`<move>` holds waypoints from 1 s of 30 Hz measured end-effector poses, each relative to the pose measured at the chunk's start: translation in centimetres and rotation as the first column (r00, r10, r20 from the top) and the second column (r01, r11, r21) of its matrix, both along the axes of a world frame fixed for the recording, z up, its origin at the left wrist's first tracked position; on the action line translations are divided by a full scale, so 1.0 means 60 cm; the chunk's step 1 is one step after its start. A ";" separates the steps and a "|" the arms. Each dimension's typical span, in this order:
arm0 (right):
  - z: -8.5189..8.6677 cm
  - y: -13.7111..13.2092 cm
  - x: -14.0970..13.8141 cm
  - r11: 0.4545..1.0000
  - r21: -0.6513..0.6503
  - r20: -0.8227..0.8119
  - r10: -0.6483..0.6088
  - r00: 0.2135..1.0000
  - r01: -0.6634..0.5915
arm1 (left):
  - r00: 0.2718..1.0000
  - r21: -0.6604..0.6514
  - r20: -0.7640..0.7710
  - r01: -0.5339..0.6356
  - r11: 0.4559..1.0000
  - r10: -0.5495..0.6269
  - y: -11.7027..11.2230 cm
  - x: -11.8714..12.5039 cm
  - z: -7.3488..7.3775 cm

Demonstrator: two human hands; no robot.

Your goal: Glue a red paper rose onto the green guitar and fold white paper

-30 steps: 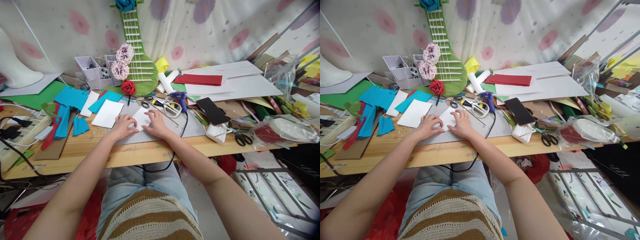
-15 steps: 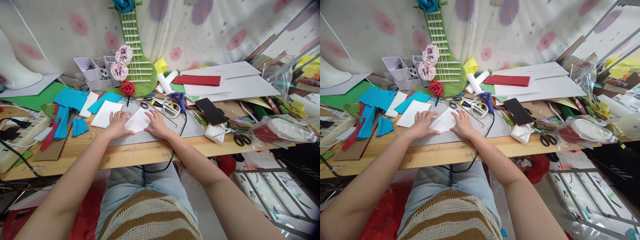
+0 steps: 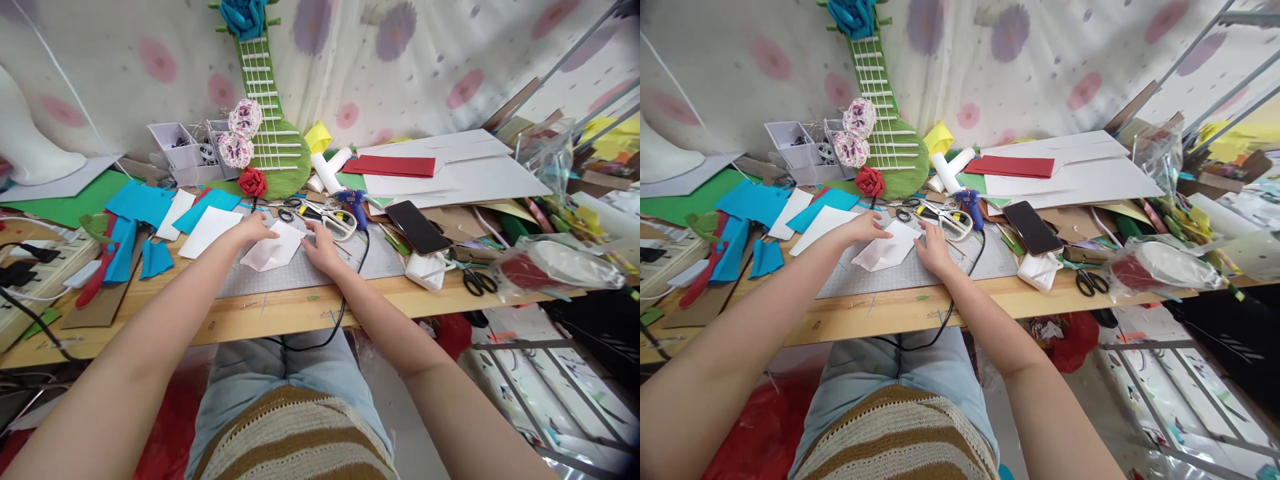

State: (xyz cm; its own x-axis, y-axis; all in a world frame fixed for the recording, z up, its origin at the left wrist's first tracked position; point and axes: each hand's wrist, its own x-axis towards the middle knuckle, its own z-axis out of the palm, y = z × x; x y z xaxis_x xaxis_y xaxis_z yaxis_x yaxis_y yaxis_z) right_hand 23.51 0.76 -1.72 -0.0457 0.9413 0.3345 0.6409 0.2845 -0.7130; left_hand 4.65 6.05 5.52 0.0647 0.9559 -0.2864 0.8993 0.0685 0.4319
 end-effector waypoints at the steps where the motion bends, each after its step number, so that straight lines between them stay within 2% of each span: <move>1: -0.001 0.001 0.000 1.000 -0.017 -0.023 -0.018 1.000 0.017 | 0.998 0.008 -0.056 -0.001 1.000 0.001 0.002 0.007 0.002; 5: 0.007 -0.002 0.001 0.998 -0.054 -0.080 -0.035 0.996 0.031 | 0.982 0.009 -0.188 0.006 1.000 -0.005 0.001 0.032 0.009; 8: 0.020 -0.013 -0.003 0.997 0.022 -0.053 0.079 0.996 -0.078 | 0.987 -0.002 -0.161 -0.008 1.000 0.007 -0.001 0.042 0.008; 11: 0.031 -0.025 -0.009 0.970 0.096 0.027 0.223 0.974 -0.224 | 0.999 0.030 -0.033 -0.037 0.999 0.038 -0.002 0.035 0.005; 14: 0.035 -0.030 -0.014 0.957 0.119 0.058 0.260 0.964 -0.265 | 0.964 0.048 0.250 -0.110 0.993 0.094 -0.008 0.016 0.001; 16: 0.032 -0.029 -0.017 0.963 0.110 0.035 0.243 0.969 -0.245 | 0.858 -0.013 0.480 -0.202 0.979 0.183 -0.016 0.003 -0.003; 18: 0.028 -0.025 -0.018 0.973 0.092 0.005 0.213 0.977 -0.212 | 0.678 -0.103 0.664 -0.334 0.937 0.315 -0.028 -0.005 -0.009; 20: 0.026 -0.022 -0.019 0.983 0.082 -0.015 0.163 0.986 -0.162 | 0.458 -0.168 0.787 -0.485 0.858 0.413 -0.041 -0.006 -0.017; 22: 0.025 -0.020 -0.020 0.991 0.078 -0.024 0.110 0.994 -0.108 | 0.249 -0.229 0.858 -0.597 0.769 0.449 -0.055 -0.001 -0.023; 24: 0.026 -0.019 -0.020 0.995 0.061 -0.026 0.082 0.996 -0.080 | 0.104 -0.299 0.876 -0.649 0.699 0.472 -0.067 0.007 -0.026; 26: 0.027 -0.018 -0.020 0.995 0.006 -0.020 0.101 0.995 -0.101 | 0.032 -0.346 0.872 -0.665 0.661 0.488 -0.075 0.015 -0.027; 27: 0.028 -0.019 -0.021 0.992 -0.030 -0.017 0.122 0.992 -0.122 | 0.022 -0.350 0.873 -0.667 0.658 0.487 -0.077 0.017 -0.027; 28: 0.028 -0.019 -0.021 0.987 -0.063 -0.015 0.147 0.989 -0.147 | 0.033 -0.339 0.877 -0.663 0.667 0.479 -0.079 0.018 -0.029; 30: 0.030 -0.021 -0.023 0.976 -0.094 -0.015 0.195 0.981 -0.196 | 0.115 -0.284 0.883 -0.640 0.714 0.455 -0.081 0.014 -0.035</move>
State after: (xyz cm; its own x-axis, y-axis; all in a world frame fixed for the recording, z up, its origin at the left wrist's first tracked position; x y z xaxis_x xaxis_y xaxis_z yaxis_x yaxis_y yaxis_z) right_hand 22.13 -0.51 0.08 -0.2302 0.9416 0.2456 0.5755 0.3352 -0.7459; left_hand 5.48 1.17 3.42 -0.3869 0.8643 -0.3214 -0.2685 0.2278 0.9360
